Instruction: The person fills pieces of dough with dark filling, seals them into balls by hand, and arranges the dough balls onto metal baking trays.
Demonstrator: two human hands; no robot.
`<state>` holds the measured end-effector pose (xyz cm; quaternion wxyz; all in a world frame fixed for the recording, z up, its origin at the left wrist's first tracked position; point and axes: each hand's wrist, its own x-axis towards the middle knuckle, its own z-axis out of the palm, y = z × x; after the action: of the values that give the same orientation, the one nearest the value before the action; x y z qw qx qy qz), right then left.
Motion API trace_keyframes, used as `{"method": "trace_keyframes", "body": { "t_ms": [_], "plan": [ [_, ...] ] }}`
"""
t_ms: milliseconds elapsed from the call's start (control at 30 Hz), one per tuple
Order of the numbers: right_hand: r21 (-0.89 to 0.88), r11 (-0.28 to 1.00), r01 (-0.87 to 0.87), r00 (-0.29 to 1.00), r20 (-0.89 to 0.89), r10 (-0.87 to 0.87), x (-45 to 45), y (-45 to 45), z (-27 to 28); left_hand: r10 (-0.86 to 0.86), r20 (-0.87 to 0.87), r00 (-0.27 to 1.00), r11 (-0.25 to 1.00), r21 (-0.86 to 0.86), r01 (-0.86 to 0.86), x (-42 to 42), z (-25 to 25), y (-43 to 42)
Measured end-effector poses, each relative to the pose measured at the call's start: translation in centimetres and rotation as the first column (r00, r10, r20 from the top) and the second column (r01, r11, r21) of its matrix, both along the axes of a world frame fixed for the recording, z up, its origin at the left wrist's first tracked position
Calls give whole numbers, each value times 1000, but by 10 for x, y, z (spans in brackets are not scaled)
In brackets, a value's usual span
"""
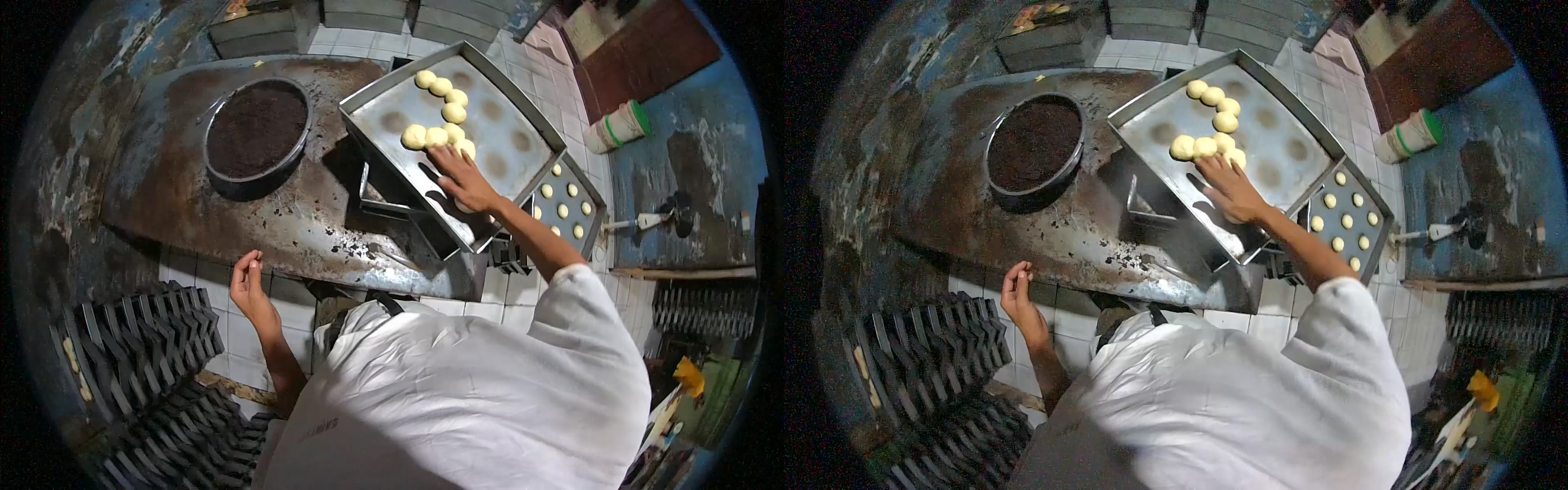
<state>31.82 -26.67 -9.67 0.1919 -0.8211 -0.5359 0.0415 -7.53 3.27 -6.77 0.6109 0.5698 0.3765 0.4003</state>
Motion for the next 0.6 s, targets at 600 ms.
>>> {"method": "trace_keyframes", "body": {
  "t_ms": [600],
  "plan": [
    [234, 762, 604, 789, -36, -614, -21, -34, 71, -480, 41, 877, 875, 91, 475, 123, 34, -59]
  ]
}}
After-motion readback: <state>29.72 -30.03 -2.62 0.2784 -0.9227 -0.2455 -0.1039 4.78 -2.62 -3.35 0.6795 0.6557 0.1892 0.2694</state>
